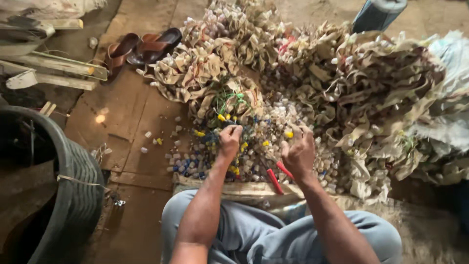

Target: The person sits on the floor and uses a knife to cut yellow plastic caps off of small wires. The person picks up each wire, cuts the cap, and drops the pieces onto a pile on the floor.

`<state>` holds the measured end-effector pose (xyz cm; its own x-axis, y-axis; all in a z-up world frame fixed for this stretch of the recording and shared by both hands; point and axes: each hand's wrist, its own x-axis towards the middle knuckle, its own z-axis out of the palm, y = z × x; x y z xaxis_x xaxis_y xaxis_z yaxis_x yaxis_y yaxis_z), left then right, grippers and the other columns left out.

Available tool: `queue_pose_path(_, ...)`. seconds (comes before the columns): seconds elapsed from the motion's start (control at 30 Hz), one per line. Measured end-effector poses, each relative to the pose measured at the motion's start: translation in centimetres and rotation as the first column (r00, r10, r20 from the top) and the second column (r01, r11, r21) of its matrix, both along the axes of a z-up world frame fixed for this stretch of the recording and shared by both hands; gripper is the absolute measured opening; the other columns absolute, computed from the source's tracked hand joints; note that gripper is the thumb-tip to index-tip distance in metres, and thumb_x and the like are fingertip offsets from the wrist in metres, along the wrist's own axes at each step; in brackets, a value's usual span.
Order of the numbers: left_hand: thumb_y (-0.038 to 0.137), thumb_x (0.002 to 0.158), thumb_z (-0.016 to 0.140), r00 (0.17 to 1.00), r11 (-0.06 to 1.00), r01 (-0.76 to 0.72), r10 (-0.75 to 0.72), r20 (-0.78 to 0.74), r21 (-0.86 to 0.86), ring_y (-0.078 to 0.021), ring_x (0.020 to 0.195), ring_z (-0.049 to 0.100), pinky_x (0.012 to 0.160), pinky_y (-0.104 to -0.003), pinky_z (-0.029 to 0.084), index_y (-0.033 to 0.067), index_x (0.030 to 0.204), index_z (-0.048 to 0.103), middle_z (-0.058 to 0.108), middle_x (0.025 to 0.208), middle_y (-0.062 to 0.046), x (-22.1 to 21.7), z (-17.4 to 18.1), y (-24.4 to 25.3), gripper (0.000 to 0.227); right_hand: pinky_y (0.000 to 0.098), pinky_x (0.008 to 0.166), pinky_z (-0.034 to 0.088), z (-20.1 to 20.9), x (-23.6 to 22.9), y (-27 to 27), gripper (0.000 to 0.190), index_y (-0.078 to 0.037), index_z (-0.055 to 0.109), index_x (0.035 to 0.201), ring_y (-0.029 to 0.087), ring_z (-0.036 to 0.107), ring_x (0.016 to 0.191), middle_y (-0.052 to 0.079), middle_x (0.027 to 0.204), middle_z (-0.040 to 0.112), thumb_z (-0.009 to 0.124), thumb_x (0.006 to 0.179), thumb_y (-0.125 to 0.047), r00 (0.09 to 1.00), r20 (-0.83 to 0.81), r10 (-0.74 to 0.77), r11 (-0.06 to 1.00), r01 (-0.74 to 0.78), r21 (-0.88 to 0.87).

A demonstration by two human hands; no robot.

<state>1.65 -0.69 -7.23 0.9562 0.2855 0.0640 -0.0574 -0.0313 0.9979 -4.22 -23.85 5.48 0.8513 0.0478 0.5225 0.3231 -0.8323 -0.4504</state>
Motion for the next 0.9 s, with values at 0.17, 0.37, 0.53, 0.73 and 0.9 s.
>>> queue_pose_path(0.17,0.012,0.095,0.07,0.988,0.944,0.086,-0.122,-0.094,-0.318,-0.0106,0.056,0.055,0.05,-0.028,0.042,-0.0029,0.1,0.069,0.064,0.071,-0.005,-0.2,1.5,0.6,0.016,0.0388,0.092,0.055,-5.4,0.4,2.1,0.032,-0.009,0.07,0.117,0.027,0.068,0.103,0.013,0.111,0.071,0.072,0.088,-0.024,0.789,-0.576,0.213,0.974,-0.128,0.185)
queue_pose_path(0.37,0.009,0.09,0.071,0.996,0.945,0.026,-0.054,-0.078,-0.327,-0.0112,0.077,0.07,0.071,-0.026,0.057,-0.0017,0.106,0.07,0.074,0.091,-0.004,-1.4,5.4,1.7,0.019,0.0444,0.084,0.054,-9.0,-3.5,7.9,0.032,-0.01,0.069,0.112,0.035,0.065,0.098,0.014,0.104,0.067,0.072,0.082,-0.023,0.819,-0.456,0.348,0.936,-0.33,0.123)
queue_pose_path(0.53,0.009,0.091,0.071,0.997,0.973,-0.081,0.075,-0.033,-0.215,-0.0147,0.087,0.07,0.08,-0.028,0.056,-0.004,0.107,0.073,0.076,0.096,-0.007,-1.9,6.8,3.2,0.021,0.0486,0.081,0.053,-8.1,-2.3,11.9,0.037,-0.006,0.067,0.113,0.039,0.064,0.096,0.018,0.101,0.064,0.073,0.09,-0.035,0.898,-0.367,0.242,0.966,-0.259,0.004)
queue_pose_path(0.73,0.016,0.091,0.074,0.975,0.878,0.201,-0.223,-0.001,0.435,-0.0274,0.094,0.075,0.085,-0.037,0.058,0.0031,0.103,0.077,0.076,0.099,-0.01,-4.1,6.1,5.5,0.017,0.0456,0.08,0.055,-7.2,-1.1,13.3,0.027,-0.008,0.071,0.105,0.036,0.068,0.094,0.016,0.103,0.07,0.064,0.093,-0.031,0.916,-0.35,0.199,0.956,-0.102,0.276)
queue_pose_path(0.9,0.018,0.079,0.078,0.917,0.604,0.3,-0.396,-0.048,0.738,-0.0348,0.112,0.066,0.096,-0.044,0.051,0.0101,0.114,0.074,0.072,0.117,-0.012,-4.5,5.4,4.7,0.036,0.0441,0.075,0.054,-4.8,0.6,8.3,0.026,-0.012,0.073,0.094,0.033,0.07,0.083,0.014,0.087,0.073,0.058,0.098,-0.033,0.823,-0.521,0.227,0.966,-0.123,0.227)
